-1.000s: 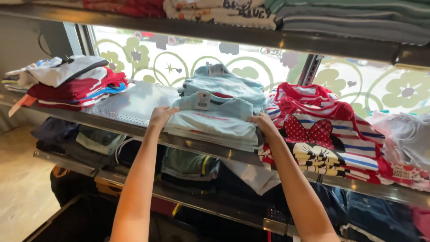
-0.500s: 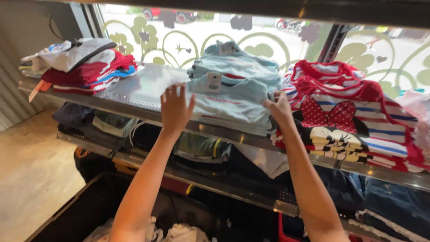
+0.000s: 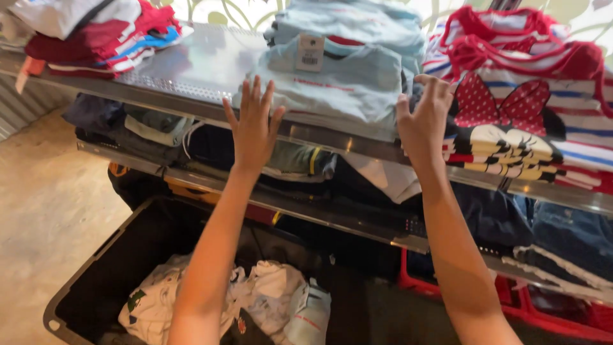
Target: Sorting, unfolding, and stocking clothes from a bin onto a shelf
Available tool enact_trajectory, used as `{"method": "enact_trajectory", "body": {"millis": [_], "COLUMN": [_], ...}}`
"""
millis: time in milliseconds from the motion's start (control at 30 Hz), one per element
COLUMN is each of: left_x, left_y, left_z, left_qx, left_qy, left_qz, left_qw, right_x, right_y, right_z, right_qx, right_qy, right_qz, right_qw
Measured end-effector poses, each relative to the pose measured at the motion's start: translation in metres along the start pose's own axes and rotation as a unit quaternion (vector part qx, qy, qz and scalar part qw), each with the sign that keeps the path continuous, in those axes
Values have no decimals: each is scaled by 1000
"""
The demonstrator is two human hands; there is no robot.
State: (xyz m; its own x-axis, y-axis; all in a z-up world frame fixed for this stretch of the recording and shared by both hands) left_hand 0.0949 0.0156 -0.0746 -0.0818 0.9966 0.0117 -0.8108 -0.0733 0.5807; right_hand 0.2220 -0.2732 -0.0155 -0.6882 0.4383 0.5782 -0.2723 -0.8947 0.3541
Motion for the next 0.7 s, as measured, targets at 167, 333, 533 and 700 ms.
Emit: {"method": "enact_trajectory", "body": {"millis": [167,333,533,700], "left_x": [-70,-116,-116,-143], "left_y": [-19,-66,-111,-177], "left_z": [-138,-315,-468,-631], "left_qx": [73,274,479,634], "left_qy": [-20,-11,122,304], "left_qz": [-76,-147,-182,-432], "left_qw": [994,950,850,566], "right_x": [20,-38,-121,-182], "right_y": [0,-56,-102,-124], "right_z": [-128,-286,-435,-541], "right_qx": [-3,217,416,436], "right_qy": [61,-78,-287,-484], "right_qz": [33,111,77,66], "right_qw": [998,967,860,756]}}
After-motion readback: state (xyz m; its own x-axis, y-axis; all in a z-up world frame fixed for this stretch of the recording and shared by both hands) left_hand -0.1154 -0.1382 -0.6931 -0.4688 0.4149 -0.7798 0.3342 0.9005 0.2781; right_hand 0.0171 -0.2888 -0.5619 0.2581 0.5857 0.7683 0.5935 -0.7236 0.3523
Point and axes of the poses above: each hand's wrist, its own z-axis towards the middle knuckle, its own y-axis out of the back of the hand, x = y × z, the point moved 4 cm from there along z, towards the middle knuckle, and after that the axes turned 11 degrees about -y, right-handed, at the moved point
